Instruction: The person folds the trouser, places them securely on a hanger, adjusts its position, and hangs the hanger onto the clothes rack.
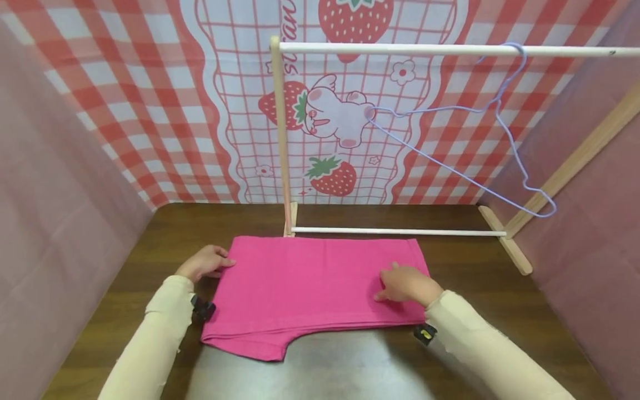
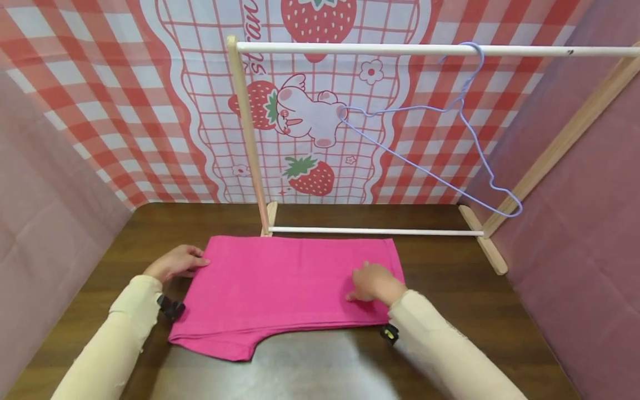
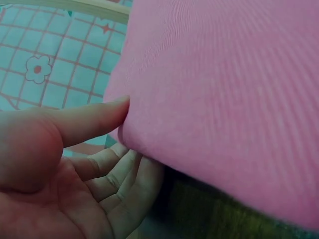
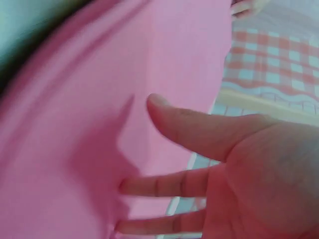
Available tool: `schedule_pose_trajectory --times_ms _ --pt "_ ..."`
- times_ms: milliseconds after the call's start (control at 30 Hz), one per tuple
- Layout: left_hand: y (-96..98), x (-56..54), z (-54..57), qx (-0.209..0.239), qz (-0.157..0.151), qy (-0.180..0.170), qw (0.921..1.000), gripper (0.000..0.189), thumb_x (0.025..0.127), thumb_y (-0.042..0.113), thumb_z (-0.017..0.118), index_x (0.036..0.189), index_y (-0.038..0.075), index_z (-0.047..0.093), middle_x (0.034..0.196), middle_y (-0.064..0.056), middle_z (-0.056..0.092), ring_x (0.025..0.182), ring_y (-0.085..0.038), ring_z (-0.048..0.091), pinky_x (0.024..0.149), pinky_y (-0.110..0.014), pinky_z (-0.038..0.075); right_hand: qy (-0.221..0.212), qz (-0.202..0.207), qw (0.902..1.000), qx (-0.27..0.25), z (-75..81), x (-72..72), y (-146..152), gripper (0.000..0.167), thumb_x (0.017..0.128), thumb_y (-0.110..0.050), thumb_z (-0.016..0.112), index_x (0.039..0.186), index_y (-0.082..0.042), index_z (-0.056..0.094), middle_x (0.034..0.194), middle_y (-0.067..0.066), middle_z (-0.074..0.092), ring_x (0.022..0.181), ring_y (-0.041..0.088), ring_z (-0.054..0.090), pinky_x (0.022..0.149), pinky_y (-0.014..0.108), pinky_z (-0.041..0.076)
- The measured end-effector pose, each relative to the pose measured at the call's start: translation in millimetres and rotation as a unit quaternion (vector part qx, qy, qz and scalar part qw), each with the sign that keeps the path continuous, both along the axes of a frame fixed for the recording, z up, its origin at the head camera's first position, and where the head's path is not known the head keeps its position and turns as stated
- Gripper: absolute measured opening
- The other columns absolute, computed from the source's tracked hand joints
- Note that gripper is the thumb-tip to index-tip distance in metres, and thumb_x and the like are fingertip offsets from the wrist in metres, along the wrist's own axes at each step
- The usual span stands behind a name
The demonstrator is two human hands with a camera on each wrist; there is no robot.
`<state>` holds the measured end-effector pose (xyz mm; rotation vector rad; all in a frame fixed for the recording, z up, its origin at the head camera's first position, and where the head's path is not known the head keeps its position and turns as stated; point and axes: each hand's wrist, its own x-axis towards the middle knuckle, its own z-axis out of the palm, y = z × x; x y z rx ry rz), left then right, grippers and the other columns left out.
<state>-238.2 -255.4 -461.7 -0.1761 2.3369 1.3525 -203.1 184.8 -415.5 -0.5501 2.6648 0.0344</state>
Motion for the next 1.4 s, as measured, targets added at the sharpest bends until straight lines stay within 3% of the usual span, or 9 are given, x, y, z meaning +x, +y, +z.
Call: schedule_pose_trajectory --times_ms 133,233,333,533,700,800,933,1133,1400 --pt "1.7 -1.2 -2.3 -0.006 -0.007 -0.013 0.9999 0.03 0.091 0.009 0.065 0.106 -0.011 0.049 0.094 -0.009 0.053 0.08 -0.013 0.058 0.076 -0.034 0.059 -0.035 0.021 0.9992 0.004 5.4 -0.6 -43 0.037 0.087 -0.044 0.07 0.093 -0.009 0.062 0.103 0.012 0.065 0.104 0.028 0.061 0.092 0.046 0.05" --pt "-0.6 -2.4 -2.2 -0.01 -0.007 -0.016 0.9998 0.024 0.091 0.008 0.065 0.101 -0.008 0.05 0.089 -0.006 0.052 0.076 -0.01 0.058 0.073 -0.031 0.059 -0.06 0.047 0.9969 -0.016 6.9 2.0 -87 0.052 0.089 -0.05 0.065 0.123 -0.011 0.06 0.133 0.012 0.057 0.125 0.028 0.055 0.106 0.046 0.044" --pt "-1.8 -4.8 -1.5 -0.009 -0.014 -0.009 0.9998 0.024 0.092 0.009 0.064 0.102 -0.009 0.051 0.09 -0.006 0.053 0.075 -0.009 0.059 0.074 -0.031 0.059 -0.06 0.079 0.9946 -0.03 1.6 -1.3 -124 0.066 0.091 -0.054 0.059 0.146 -0.019 0.044 0.154 0.009 0.039 0.142 0.028 0.039 0.116 0.045 0.034" --pt "-7.6 -4.6 -0.5 -0.019 -0.019 -0.007 0.9996 0.027 0.092 0.012 0.065 0.104 -0.009 0.051 0.093 -0.007 0.055 0.077 -0.009 0.059 0.076 -0.031 0.058 -0.015 0.152 0.9878 -0.027 -20.6 -16.8 -178 0.07 0.094 -0.058 0.05 0.154 -0.033 0.024 0.165 0.003 0.014 0.151 0.032 0.016 0.122 0.047 0.02" --pt "-8.3 -1.9 -4.5 -0.018 -0.004 -0.005 0.9998 0.026 0.092 0.011 0.064 0.103 -0.008 0.051 0.089 -0.005 0.052 0.075 -0.01 0.056 0.071 -0.027 0.057 -0.024 0.154 0.9878 0.002 -35.1 -19.8 -208 0.076 0.092 -0.064 0.048 0.155 -0.037 0.015 0.166 -0.003 0.005 0.153 0.025 0.001 0.123 0.052 0.012" --pt "-4.8 -1.8 -6.0 -0.01 0.0 -0.002 0.9999 0.025 0.092 0.012 0.065 0.102 -0.007 0.052 0.086 -0.004 0.051 0.074 -0.011 0.054 0.069 -0.027 0.056 -0.026 0.117 0.9926 0.016 -41.6 -19.7 -207 0.081 0.089 -0.068 0.048 0.155 -0.038 0.012 0.166 -0.005 0.0 0.153 0.023 -0.006 0.119 0.062 0.012" --pt "-1.6 -2.1 -5.5 -0.007 0.007 -0.002 1.0 0.024 0.092 0.013 0.065 0.1 -0.005 0.051 0.085 -0.003 0.05 0.074 -0.011 0.053 0.069 -0.027 0.055 -0.016 0.071 0.9973 -0.006 -47.2 -23.0 -188 0.089 0.086 -0.072 0.048 0.156 -0.035 0.007 0.166 -0.002 -0.007 0.153 0.025 -0.006 0.112 0.072 0.014" --pt "-3.2 -0.8 -4.6 -0.003 0.008 -0.008 0.9999 0.029 0.093 0.012 0.064 0.108 -0.009 0.051 0.091 -0.006 0.055 0.075 -0.01 0.057 0.07 -0.028 0.057 -0.025 0.022 0.9993 -0.017 -49.6 -34.0 -138 0.098 0.086 -0.074 0.047 0.157 -0.025 0.001 0.165 0.007 -0.008 0.153 0.027 -0.005 0.113 0.072 0.007" --pt "-1.9 -2.3 -7.5 -0.001 0.007 -0.002 1.0 0.03 0.093 0.013 0.064 0.107 -0.01 0.051 0.09 -0.006 0.056 0.073 -0.009 0.058 0.07 -0.027 0.057 -0.055 -0.021 0.9982 -0.009 -44.1 -40.9 -66 0.094 0.088 -0.07 0.048 0.157 -0.024 0.003 0.165 0.008 -0.011 0.152 0.03 -0.008 0.111 0.075 0.002"
